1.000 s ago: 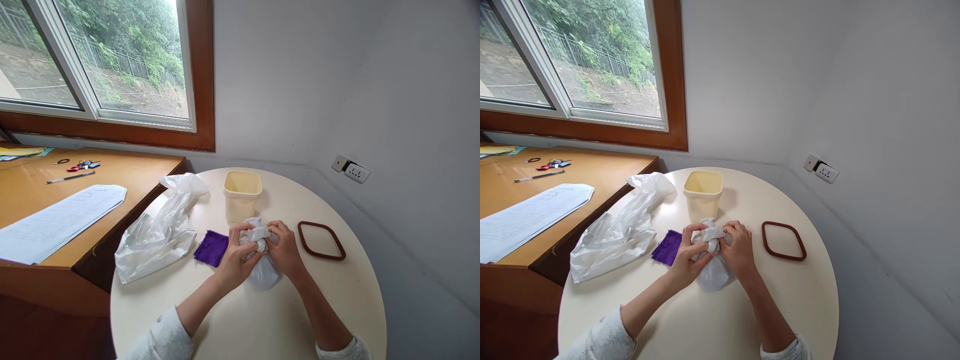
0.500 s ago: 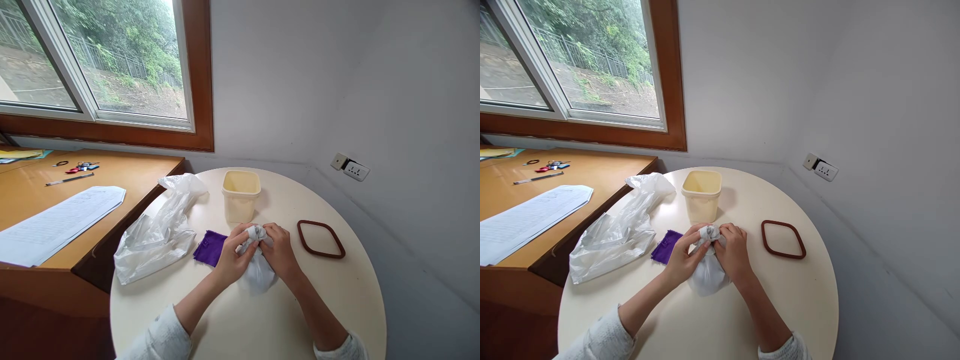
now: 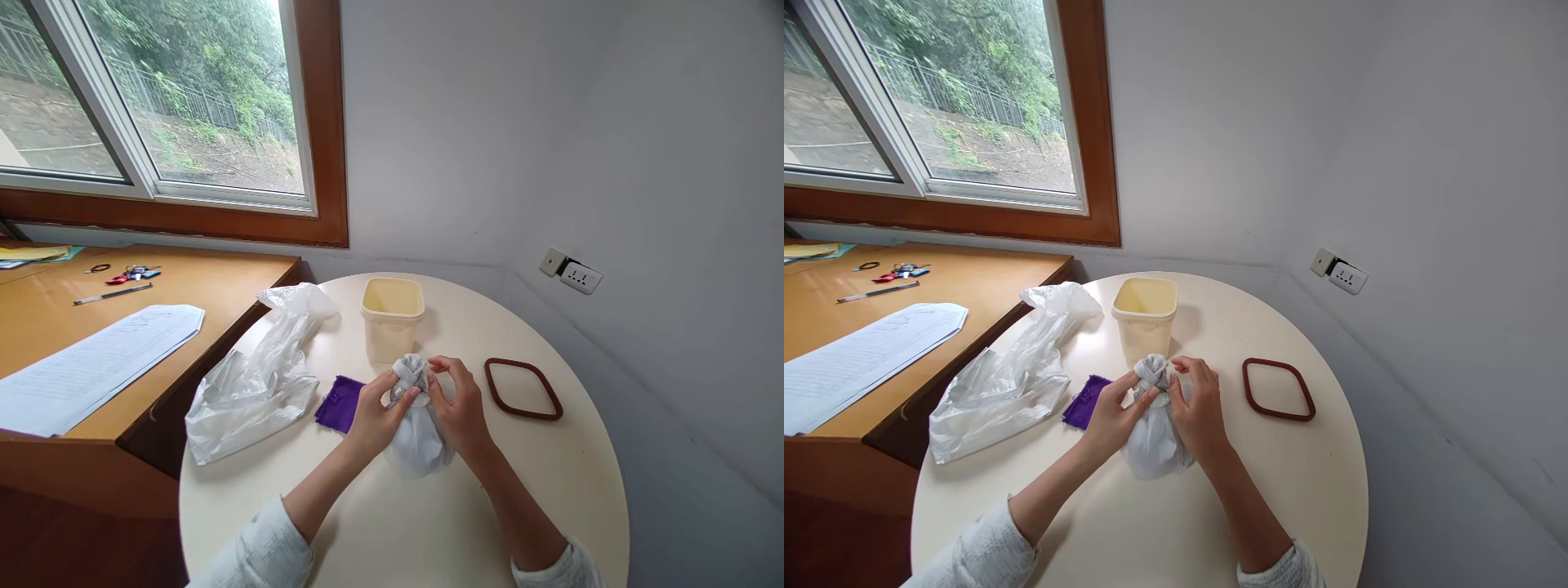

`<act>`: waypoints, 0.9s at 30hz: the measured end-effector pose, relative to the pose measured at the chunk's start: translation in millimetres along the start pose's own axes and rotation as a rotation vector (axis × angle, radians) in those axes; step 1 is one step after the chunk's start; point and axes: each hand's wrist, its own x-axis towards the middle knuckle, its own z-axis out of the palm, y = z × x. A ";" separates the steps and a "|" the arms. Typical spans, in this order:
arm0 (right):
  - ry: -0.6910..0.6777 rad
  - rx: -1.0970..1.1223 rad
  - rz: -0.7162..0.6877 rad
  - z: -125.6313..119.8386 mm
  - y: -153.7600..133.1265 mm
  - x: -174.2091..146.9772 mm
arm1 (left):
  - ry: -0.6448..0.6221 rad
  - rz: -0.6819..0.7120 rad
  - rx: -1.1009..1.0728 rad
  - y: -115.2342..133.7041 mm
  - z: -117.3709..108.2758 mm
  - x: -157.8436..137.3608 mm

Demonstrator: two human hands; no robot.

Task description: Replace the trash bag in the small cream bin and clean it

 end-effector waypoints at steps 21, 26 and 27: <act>-0.941 0.580 0.482 -25.9 11.9 11.4 | -0.122 -0.143 -0.205 -5.1 -7.2 8.5; -0.941 0.693 0.531 -21.0 14.2 11.3 | -0.140 -0.201 -0.277 -8.5 -3.9 8.1; -0.934 0.702 0.541 -20.7 15.5 11.4 | -0.126 -0.210 -0.293 -9.8 -3.1 8.0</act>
